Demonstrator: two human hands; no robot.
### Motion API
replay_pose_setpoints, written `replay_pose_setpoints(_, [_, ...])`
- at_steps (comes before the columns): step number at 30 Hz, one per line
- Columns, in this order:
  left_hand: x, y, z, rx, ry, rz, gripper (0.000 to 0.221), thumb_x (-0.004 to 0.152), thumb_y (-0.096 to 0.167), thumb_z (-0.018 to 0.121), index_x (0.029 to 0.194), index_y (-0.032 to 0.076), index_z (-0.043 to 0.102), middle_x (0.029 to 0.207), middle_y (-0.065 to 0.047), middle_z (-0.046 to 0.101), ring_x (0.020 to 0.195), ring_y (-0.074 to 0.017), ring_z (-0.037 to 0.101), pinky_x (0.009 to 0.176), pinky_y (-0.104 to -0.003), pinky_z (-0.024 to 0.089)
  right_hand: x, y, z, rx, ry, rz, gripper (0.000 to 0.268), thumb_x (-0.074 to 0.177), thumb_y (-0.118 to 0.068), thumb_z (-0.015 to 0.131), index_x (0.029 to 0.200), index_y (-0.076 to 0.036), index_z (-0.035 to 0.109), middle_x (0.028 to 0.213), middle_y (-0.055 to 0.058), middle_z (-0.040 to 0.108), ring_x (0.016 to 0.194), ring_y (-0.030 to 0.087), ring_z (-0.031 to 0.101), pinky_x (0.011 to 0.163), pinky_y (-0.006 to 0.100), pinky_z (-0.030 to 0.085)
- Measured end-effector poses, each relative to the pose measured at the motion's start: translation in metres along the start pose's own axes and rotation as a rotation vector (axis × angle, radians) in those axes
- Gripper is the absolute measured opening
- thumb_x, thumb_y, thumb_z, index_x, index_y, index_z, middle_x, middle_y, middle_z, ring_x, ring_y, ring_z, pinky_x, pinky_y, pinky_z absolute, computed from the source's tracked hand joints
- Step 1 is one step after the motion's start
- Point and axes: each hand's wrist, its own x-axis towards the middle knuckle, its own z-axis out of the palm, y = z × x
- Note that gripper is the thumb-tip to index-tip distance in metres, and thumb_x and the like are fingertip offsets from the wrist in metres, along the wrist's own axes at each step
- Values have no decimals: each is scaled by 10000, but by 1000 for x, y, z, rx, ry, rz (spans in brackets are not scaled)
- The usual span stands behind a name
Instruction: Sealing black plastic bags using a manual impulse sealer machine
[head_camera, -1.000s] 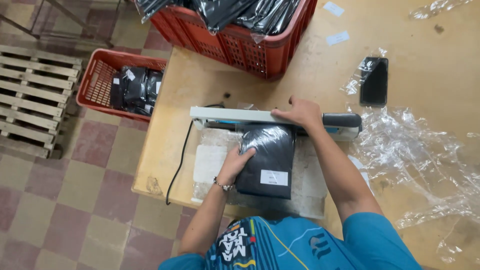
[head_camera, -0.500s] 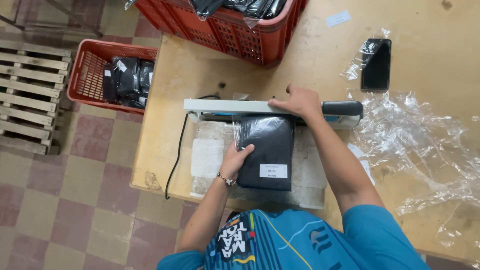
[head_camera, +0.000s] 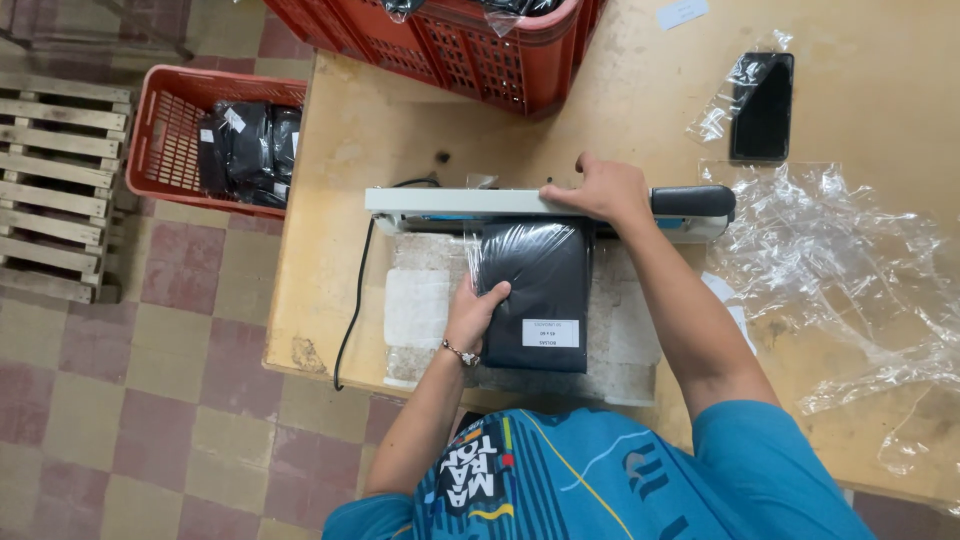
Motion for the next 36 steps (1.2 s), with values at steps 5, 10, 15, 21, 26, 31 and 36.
replay_pose_setpoints(5, [-5,3,1,-39,-14,32,383,798,75,853,1128,59,660,941,-78,738,826,-163,674,692,-342,600,10,5,8,-9,4,11,941,755,-917,461,1316,-171,577,1248,207,700,1243,405,633,998,524,470])
replay_pose_setpoints(10, [-17,16,1,-57,-4,28,381,799,79,852,1121,53,651,934,-82,746,813,-165,685,694,-340,607,10,4,10,1,22,9,916,748,-891,488,1300,-168,590,1224,210,707,1226,409,641,983,524,470])
replay_pose_setpoints(15, [-18,19,4,-102,-1,17,354,825,119,852,1114,58,657,917,-92,748,796,-173,704,684,-344,615,10,6,12,-4,47,-8,893,762,-874,492,1278,-153,599,1195,219,716,1203,421,652,977,525,474])
replay_pose_setpoints(21, [-4,-2,-2,-4,15,59,355,838,165,860,1117,67,663,952,-85,762,843,-146,701,719,-345,616,3,2,4,1,-8,1,900,768,-882,471,1308,-169,577,1255,196,697,1251,403,623,997,520,456])
replay_pose_setpoints(26, [-7,-3,-2,-34,14,72,360,855,145,843,1148,56,653,988,-73,752,881,-138,672,784,-340,598,10,6,10,-1,12,7,902,766,-885,482,1305,-169,589,1241,202,703,1238,410,629,982,527,459])
replay_pose_setpoints(31, [-10,-3,0,-42,19,89,367,860,131,830,1170,53,651,1023,-70,754,923,-137,664,837,-341,584,11,6,12,5,22,9,887,768,-870,498,1296,-164,592,1225,199,707,1227,414,634,977,522,456])
replay_pose_setpoints(36, [-10,-3,0,-59,19,111,359,870,107,817,1184,56,652,1047,-61,754,941,-131,654,860,-340,569,14,7,13,0,27,9,885,772,-864,502,1287,-151,601,1226,207,710,1226,416,637,981,509,463])
